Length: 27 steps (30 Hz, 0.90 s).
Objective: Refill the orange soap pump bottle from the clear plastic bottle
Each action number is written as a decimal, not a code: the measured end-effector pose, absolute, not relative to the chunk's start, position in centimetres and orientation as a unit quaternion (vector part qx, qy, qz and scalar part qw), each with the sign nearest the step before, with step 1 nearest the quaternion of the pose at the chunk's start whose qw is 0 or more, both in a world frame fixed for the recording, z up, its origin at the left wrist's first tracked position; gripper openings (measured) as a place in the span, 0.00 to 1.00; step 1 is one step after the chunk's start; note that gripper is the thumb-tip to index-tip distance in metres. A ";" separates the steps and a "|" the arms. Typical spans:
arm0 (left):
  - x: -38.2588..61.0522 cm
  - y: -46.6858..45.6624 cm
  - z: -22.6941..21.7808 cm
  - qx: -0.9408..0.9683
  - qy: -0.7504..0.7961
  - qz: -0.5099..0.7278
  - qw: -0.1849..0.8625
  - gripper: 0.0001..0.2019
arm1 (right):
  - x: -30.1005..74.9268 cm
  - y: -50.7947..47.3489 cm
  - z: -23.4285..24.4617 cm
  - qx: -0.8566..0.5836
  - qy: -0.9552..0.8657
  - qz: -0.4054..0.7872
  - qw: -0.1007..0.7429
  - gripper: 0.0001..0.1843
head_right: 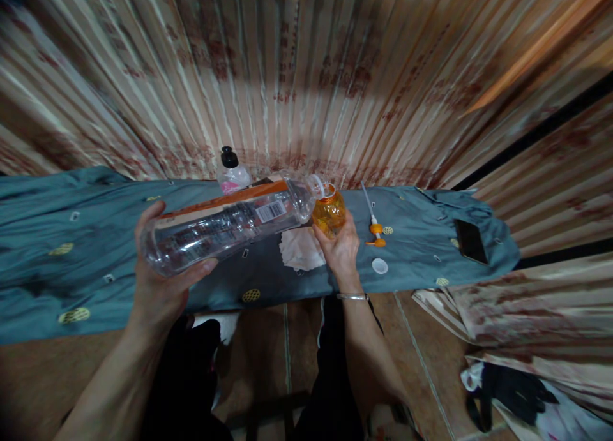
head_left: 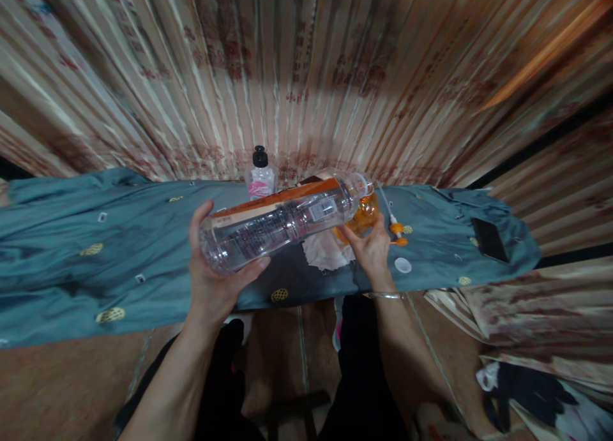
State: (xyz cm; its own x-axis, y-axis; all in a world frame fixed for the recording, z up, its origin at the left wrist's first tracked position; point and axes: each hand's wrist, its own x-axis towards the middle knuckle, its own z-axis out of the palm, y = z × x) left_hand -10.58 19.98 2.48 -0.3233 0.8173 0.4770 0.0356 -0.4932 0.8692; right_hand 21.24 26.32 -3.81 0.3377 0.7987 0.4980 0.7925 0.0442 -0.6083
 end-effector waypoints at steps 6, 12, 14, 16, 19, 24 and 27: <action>-10.6 19.9 2.6 0.507 0.417 0.700 0.282 0.54 | 21.2 26.3 -3.7 -0.685 -0.579 -0.004 0.441 0.47; -10.5 19.9 2.8 0.500 0.407 0.706 0.292 0.53 | 21.1 26.3 -3.7 -0.691 -0.577 0.004 0.435 0.46; -10.6 20.0 2.7 0.500 0.404 0.708 0.292 0.53 | 21.2 26.3 -3.7 -0.689 -0.577 0.009 0.439 0.47; -10.6 20.1 2.6 0.500 0.401 0.711 0.290 0.54 | 21.3 26.3 -3.8 -0.688 -0.576 0.012 0.441 0.48; -10.7 20.1 2.6 0.494 0.403 0.710 0.299 0.54 | 21.4 26.3 -3.8 -0.695 -0.573 0.016 0.435 0.48; -10.6 19.8 3.0 0.490 0.406 0.708 0.307 0.53 | 21.3 26.3 -3.5 -0.696 -0.571 0.021 0.435 0.48; -10.5 19.7 3.2 0.484 0.405 0.709 0.314 0.53 | 21.2 26.2 -3.5 -0.693 -0.569 0.025 0.442 0.47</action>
